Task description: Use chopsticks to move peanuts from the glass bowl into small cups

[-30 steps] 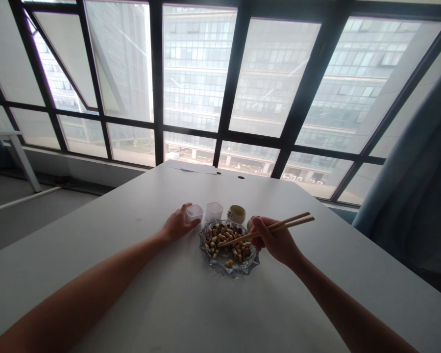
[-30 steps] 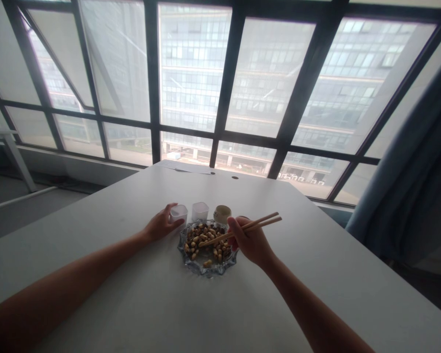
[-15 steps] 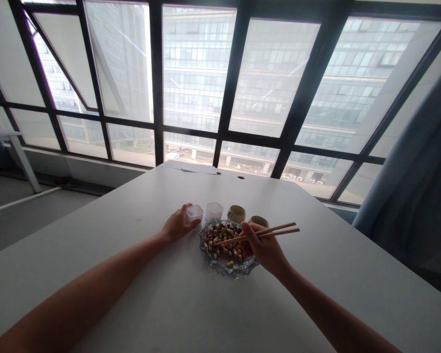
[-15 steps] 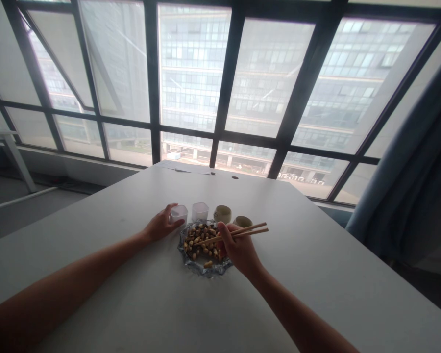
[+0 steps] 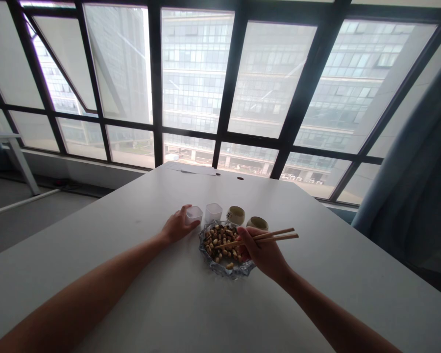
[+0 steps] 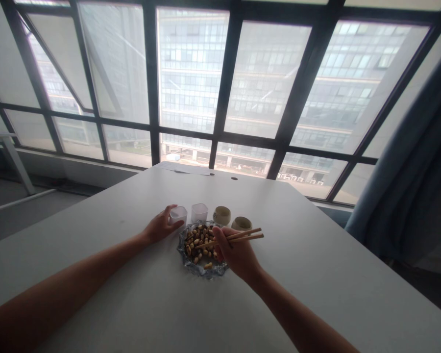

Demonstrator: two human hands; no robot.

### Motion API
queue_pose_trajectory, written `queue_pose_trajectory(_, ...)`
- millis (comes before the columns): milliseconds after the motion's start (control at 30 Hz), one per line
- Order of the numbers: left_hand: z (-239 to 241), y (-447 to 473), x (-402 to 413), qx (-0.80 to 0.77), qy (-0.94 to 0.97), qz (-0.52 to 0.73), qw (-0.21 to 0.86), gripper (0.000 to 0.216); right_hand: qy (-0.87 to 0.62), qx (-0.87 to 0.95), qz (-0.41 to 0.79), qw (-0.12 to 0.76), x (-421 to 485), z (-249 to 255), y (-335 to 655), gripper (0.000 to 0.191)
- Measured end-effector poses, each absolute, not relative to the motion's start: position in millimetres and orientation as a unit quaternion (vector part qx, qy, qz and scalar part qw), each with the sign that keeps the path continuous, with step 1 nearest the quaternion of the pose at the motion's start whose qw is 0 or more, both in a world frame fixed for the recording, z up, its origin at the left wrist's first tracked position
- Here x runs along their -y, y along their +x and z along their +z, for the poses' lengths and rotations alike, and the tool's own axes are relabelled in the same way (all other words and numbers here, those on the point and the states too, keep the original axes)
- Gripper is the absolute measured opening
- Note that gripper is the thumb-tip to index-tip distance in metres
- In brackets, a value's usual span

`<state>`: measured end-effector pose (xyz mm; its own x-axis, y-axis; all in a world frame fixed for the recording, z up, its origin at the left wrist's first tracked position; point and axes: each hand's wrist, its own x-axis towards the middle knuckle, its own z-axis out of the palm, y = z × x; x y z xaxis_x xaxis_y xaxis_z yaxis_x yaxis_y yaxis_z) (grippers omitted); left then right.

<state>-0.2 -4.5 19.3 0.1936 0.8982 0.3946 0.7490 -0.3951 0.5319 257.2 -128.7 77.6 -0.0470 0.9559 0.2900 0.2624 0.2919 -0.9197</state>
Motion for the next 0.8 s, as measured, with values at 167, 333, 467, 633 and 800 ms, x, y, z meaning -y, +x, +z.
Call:
queue_pose_trajectory(167, 16, 0, 1, -0.533, 0.766, 0.343, 0.109, 0.066, -0.492, 0.586, 0.338, 0.549, 109, 87, 283, 0.056)
queue_pose_trajectory(333, 17, -1, 2, -0.531, 0.766, 0.347, 0.106, 0.065, -0.499, 0.490, 0.380, 0.605, 90, 88, 308, 0.052)
queue_pose_trajectory(467, 18, -1, 4, -0.533, 0.768, 0.338, 0.105, 0.066, -0.499, 0.451, 0.406, 0.618, 86, 84, 314, 0.048)
queue_pose_trajectory(633, 17, -1, 3, -0.535, 0.765, 0.344, 0.100, 0.065, -0.499, 0.436, 0.412, 0.626, 84, 83, 318, 0.045)
queue_pose_trajectory(800, 16, -1, 2, -0.535, 0.766, 0.340, 0.104, 0.066, -0.491, 0.451, 0.372, 0.646, 83, 90, 319, 0.049)
